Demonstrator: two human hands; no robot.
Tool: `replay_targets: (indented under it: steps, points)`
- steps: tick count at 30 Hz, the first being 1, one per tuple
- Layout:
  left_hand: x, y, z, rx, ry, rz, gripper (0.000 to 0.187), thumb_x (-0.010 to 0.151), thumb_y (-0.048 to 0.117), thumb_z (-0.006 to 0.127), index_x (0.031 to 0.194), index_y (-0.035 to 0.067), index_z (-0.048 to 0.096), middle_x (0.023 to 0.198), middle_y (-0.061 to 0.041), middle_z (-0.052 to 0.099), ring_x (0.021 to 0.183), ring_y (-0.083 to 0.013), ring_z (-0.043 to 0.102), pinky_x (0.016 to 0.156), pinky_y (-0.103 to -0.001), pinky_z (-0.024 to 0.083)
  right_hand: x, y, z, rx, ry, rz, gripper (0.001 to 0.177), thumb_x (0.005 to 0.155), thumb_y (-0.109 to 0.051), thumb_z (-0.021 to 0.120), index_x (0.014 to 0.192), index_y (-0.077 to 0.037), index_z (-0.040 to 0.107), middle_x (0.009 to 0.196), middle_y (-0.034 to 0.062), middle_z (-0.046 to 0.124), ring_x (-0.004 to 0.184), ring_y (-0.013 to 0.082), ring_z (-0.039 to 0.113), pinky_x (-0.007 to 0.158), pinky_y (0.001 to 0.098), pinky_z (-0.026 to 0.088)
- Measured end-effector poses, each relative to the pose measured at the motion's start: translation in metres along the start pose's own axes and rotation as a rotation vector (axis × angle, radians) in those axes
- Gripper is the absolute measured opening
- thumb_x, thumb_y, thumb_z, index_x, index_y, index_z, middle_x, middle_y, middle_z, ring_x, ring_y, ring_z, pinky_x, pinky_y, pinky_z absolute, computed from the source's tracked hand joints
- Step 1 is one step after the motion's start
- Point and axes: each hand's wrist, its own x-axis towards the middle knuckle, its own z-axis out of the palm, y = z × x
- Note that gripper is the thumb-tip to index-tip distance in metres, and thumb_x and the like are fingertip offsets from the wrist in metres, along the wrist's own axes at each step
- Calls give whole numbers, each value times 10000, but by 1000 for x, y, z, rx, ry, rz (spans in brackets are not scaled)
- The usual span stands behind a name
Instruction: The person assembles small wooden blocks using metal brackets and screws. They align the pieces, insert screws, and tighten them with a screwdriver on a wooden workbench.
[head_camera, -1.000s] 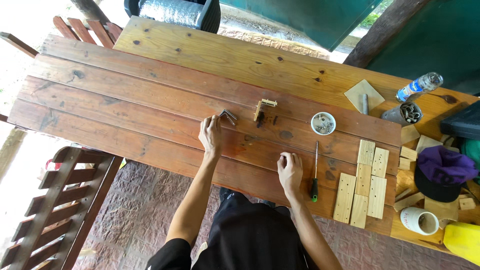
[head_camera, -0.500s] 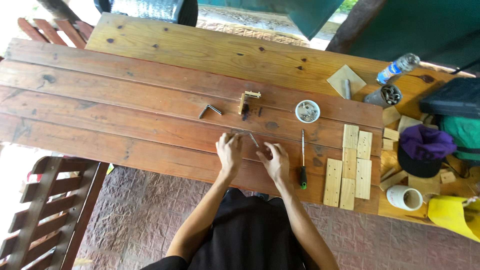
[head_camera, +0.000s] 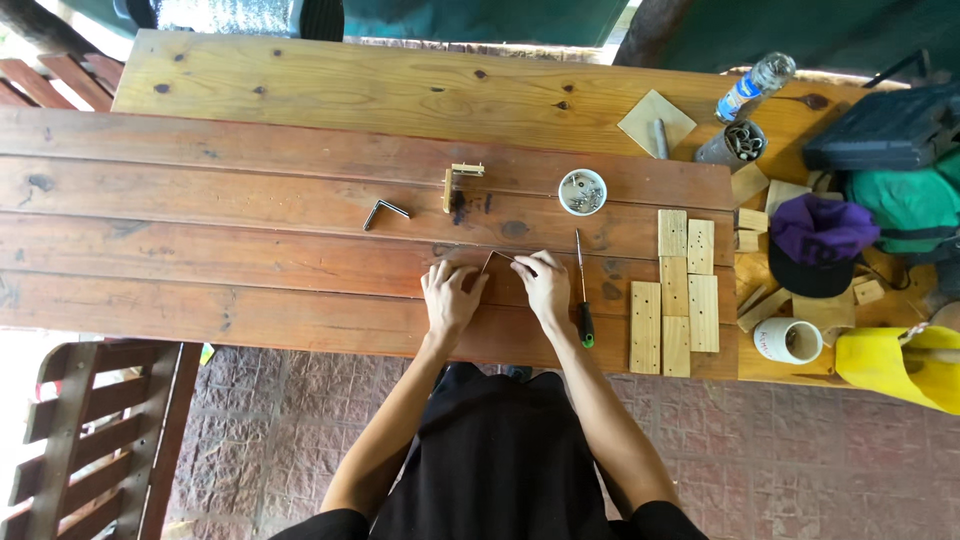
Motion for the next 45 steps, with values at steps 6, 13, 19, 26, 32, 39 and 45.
replay_targets:
  steps: [6, 13, 19, 26, 32, 39, 45]
  points:
    - [16, 0, -29, -72, -157, 147, 585, 672, 394, 889, 1184, 150, 742, 1347, -80, 628, 1376, -313, 508, 1177, -533, 308, -7, 8, 3, -59, 39, 26, 350, 798, -345, 874, 1105, -209, 774, 866, 4, 663, 844, 249, 695, 722, 413, 570]
    - [47, -23, -18, -81, -634, 262, 869, 812, 488, 734, 1574, 201, 430, 1602, -5, 463, 1546, -297, 290, 1243, -597, 174, 8, 8, 9, -129, 20, 20, 111, 872, -287, 821, 977, -259, 797, 864, -48, 651, 831, 212, 685, 726, 362, 559]
    - [53, -28, -14, -71, -643, 323, 757, 885, 595, 659, 1540, 261, 476, 1566, 51, 508, 1541, -265, 303, 1249, -589, 157, 21, 11, 16, -113, 4, 12, 72, 867, -305, 809, 935, -282, 803, 854, -51, 659, 836, 235, 679, 737, 389, 547]
    - [46, -30, -10, 35, -602, 364, 955, 793, 705, 682, 1577, 227, 417, 1613, 56, 442, 1547, -233, 291, 1264, -548, 175, 4, 14, 16, -157, -73, 174, 381, 895, -402, 801, 1235, -241, 744, 1042, 16, 678, 980, 235, 670, 881, 468, 536]
    - [48, -20, -17, 101, -585, 345, 939, 854, 789, 552, 1592, 230, 393, 1628, 21, 413, 1544, -225, 289, 1274, -526, 151, -23, -18, -6, -230, -63, 173, 398, 972, -379, 726, 1306, -169, 678, 1151, 127, 613, 1068, 344, 645, 903, 587, 522]
    - [44, -27, -12, 29, -561, 372, 866, 760, 754, 681, 1468, 273, 553, 1577, 75, 483, 1536, -236, 310, 1271, -532, 164, -31, -2, 2, -218, 60, 63, 310, 943, -335, 745, 1236, -243, 703, 1079, 23, 567, 961, 235, 609, 781, 420, 486]
    - [40, -26, -11, 51, -588, 339, 976, 710, 858, 618, 1495, 287, 513, 1584, 98, 465, 1547, -212, 283, 1287, -510, 146, -32, 3, 4, -228, 78, 24, 373, 888, -322, 773, 1252, -287, 696, 1062, 1, 569, 929, 233, 618, 758, 409, 484]
